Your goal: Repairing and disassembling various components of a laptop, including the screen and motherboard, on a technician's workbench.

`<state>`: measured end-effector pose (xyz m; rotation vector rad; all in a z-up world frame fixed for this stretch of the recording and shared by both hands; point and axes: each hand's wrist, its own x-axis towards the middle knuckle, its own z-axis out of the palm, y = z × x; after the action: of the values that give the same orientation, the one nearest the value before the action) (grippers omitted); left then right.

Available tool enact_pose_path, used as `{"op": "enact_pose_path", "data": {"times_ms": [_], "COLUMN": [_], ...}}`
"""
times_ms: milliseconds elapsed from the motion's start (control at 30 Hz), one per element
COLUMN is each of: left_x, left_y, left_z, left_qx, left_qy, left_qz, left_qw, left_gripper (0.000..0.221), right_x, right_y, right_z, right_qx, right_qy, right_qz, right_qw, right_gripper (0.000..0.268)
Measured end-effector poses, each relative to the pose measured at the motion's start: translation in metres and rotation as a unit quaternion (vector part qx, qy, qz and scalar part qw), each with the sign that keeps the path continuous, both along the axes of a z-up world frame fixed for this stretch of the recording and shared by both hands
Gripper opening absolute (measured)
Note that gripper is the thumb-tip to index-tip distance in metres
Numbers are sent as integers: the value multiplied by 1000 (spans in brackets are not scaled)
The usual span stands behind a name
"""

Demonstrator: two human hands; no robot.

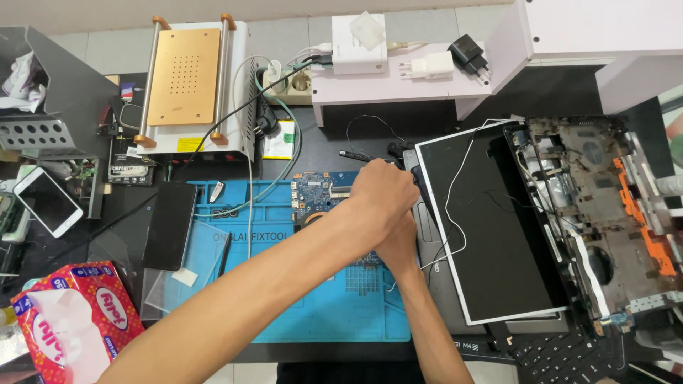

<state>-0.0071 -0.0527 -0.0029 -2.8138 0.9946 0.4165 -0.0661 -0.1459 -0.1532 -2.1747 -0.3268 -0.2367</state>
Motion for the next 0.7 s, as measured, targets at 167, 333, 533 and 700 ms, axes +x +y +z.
{"op": "enact_pose_path", "data": {"times_ms": [167, 333, 533, 700], "left_x": [2, 2, 0, 1], "left_y": [1, -1, -1, -1], "left_z": [3, 2, 14, 9], "left_qx": [-5, 25, 34, 39], "left_qy": [5, 26, 40, 46], "left_qz": [12, 34, 18, 18], "left_qw": [1000, 999, 998, 998], "left_gripper": [9, 15, 16, 17], "right_x": [0, 0, 1, -1], "right_y": [2, -5, -1, -1], "right_z": [-3, -15, -8, -13], "right_qx": [9, -1, -16, -6], "right_qy": [-2, -8, 15, 14], "right_qz": [-8, -10, -12, -16], "right_qw": [1000, 1000, 1000, 1000], "right_gripper": [45, 42, 43, 44]}}
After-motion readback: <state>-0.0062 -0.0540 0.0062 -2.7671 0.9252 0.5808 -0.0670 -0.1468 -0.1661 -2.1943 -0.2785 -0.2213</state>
